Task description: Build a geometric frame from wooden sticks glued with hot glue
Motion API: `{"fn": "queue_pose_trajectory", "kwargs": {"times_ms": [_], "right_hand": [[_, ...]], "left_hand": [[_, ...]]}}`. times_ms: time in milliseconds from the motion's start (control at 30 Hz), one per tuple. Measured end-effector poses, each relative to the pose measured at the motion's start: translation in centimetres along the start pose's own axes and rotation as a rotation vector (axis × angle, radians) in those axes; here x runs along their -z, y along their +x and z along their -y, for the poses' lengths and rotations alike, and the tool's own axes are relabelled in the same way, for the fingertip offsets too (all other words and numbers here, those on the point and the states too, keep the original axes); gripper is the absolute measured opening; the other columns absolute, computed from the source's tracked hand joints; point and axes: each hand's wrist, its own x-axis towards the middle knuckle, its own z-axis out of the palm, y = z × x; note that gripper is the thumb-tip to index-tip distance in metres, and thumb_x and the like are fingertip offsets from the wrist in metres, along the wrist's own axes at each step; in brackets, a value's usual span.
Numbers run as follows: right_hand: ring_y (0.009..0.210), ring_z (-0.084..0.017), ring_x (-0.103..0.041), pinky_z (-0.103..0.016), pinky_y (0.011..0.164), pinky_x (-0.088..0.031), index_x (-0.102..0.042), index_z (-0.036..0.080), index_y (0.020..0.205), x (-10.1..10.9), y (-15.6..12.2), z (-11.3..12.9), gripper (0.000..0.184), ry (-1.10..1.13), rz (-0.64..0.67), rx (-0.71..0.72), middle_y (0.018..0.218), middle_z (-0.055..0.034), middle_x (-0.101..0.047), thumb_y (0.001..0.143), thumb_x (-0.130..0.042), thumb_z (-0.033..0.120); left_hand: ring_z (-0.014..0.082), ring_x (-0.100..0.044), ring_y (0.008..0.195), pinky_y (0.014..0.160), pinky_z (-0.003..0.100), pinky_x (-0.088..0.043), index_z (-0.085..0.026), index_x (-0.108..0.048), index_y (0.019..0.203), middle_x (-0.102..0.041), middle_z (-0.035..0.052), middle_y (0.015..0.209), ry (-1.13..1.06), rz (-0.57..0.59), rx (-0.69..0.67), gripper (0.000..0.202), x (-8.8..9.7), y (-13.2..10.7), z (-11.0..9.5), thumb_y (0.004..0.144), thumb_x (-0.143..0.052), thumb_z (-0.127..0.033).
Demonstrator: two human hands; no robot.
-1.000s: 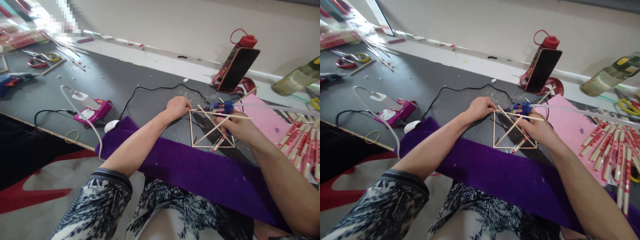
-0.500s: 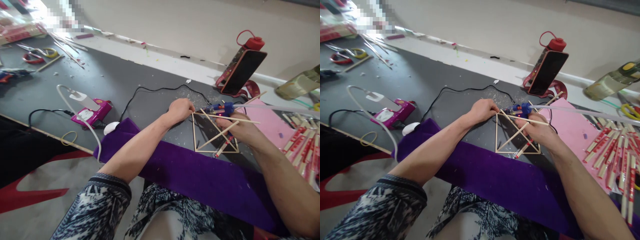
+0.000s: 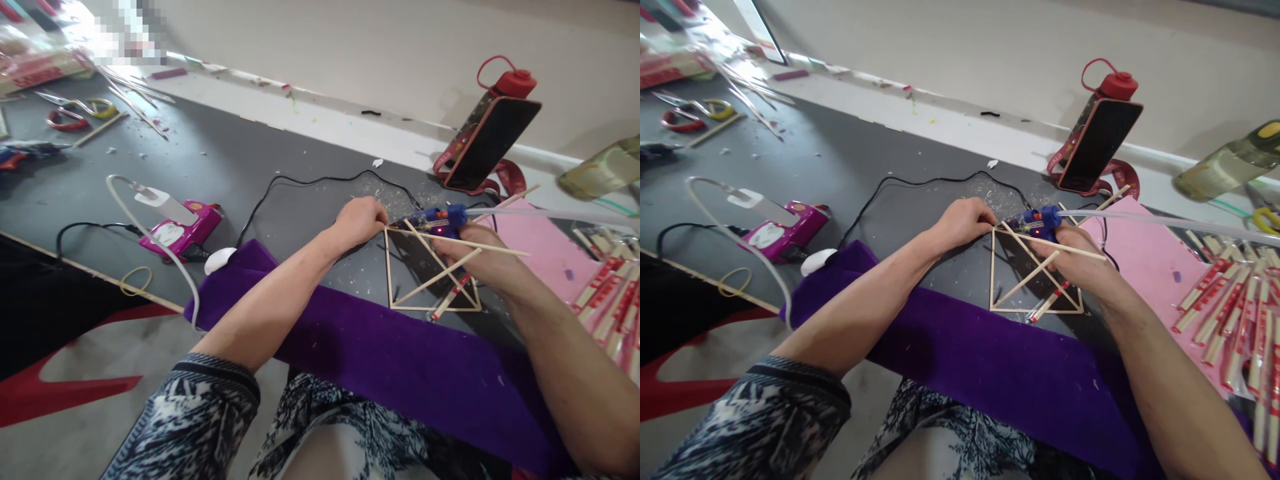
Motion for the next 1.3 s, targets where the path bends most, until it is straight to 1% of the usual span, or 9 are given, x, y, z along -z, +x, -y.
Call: {"fn": "queue_pose_trajectory", "kwargs": {"times_ms": [133,300,467,600,833,1100,1167,1233,1300], "right_hand": [[0.046,-0.011,-0.04,-0.027,0.045,-0.029,-0.047,0.02,0.051,0.0,-0.3,0.5,0.045,0.076,0.035,-0.016,0.046,0.0014,-0.047,0.082,-0.058,0.052],[0.047,-0.012,-0.044,-0.027,0.046,-0.03,-0.048,0.019,0.051,-0.1,-0.2,0.0,0.049,0.027,0.015,-0.055,0.048,0.0003,-0.049,0.081,-0.058,0.057],[0.046,-0.011,-0.039,-0.026,0.045,-0.028,-0.047,0.02,0.054,-0.3,0.0,-0.5,0.05,0.078,0.043,0.022,0.046,0.0021,-0.045,0.083,-0.056,0.06],[0.047,-0.01,-0.038,-0.025,0.045,-0.027,-0.05,0.019,0.056,-0.6,0.2,-0.8,0.047,0.116,0.018,0.061,0.047,0.0029,-0.044,0.082,-0.058,0.058],[0.053,-0.012,-0.044,-0.025,0.048,-0.031,-0.057,0.018,0.065,-0.8,0.5,-1.1,0.044,0.094,0.002,0.097,0.058,0.0008,-0.055,0.084,-0.058,0.058],[0.048,-0.011,-0.038,-0.026,0.046,-0.028,-0.052,0.019,0.055,-0.7,0.3,-1.1,0.051,0.036,-0.013,0.11,0.046,0.0021,-0.043,0.084,-0.056,0.06],[0.047,-0.011,-0.037,-0.026,0.045,-0.028,-0.05,0.019,0.054,-0.7,0.4,-1.5,0.053,0.007,-0.016,0.078,0.045,0.0024,-0.042,0.083,-0.057,0.062],[0.047,-0.011,-0.038,-0.026,0.044,-0.027,-0.05,0.019,0.054,-0.7,0.4,-1.7,0.053,-0.008,-0.013,0.046,0.047,0.002,-0.044,0.083,-0.057,0.063],[0.049,-0.011,-0.04,-0.026,0.045,-0.028,-0.051,0.019,0.056,-0.8,0.4,-1.7,0.051,0.016,-0.012,0.059,0.05,0.0013,-0.048,0.083,-0.057,0.061]], "left_hand": [[0.0186,-0.065,0.086,0.077,0.029,-0.048,-0.019,-0.077,0.092,-0.073,0.0054,0.093,0.015,-0.011,0.002,0.021,0.0,0.0,0.0,0.077,-0.062,-0.017],[0.0181,-0.063,0.086,0.078,0.029,-0.048,-0.018,-0.075,0.096,-0.072,0.0055,0.094,0.01,-0.036,0.03,0.024,-0.2,0.1,0.0,0.075,-0.063,-0.016],[0.0183,-0.063,0.086,0.077,0.029,-0.047,-0.017,-0.073,0.101,-0.071,0.0053,0.094,0.003,-0.033,0.04,0.029,-0.2,0.0,0.0,0.074,-0.062,-0.016],[0.0183,-0.063,0.086,0.078,0.029,-0.047,-0.017,-0.07,0.106,-0.071,0.0043,0.095,0.0,-0.02,0.052,0.033,-0.1,0.0,-0.1,0.075,-0.061,-0.018],[0.0185,-0.062,0.087,0.078,0.03,-0.045,-0.017,-0.07,0.106,-0.071,0.0043,0.096,0.002,-0.024,0.047,0.033,-0.1,0.0,0.0,0.074,-0.06,-0.017],[0.0155,-0.061,0.081,0.075,0.027,-0.044,-0.013,-0.07,0.105,-0.071,0.0049,0.091,-0.052,-0.006,0.019,0.035,0.6,-0.3,0.0,0.072,-0.062,-0.014],[0.0146,-0.061,0.078,0.074,0.026,-0.044,-0.014,-0.071,0.101,-0.071,0.0039,0.088,-0.066,-0.022,0.037,0.03,1.1,-0.6,0.0,0.073,-0.062,-0.016],[0.015,-0.061,0.077,0.072,0.026,-0.044,-0.017,-0.072,0.089,-0.071,0.003,0.084,-0.04,-0.041,0.07,0.019,1.7,-0.8,-0.1,0.075,-0.06,-0.021],[0.0165,-0.061,0.078,0.071,0.027,-0.043,-0.018,-0.072,0.077,-0.07,0.0028,0.081,0.019,-0.048,0.111,0.014,2.1,-1.0,-0.2,0.075,-0.06,-0.025]]}}
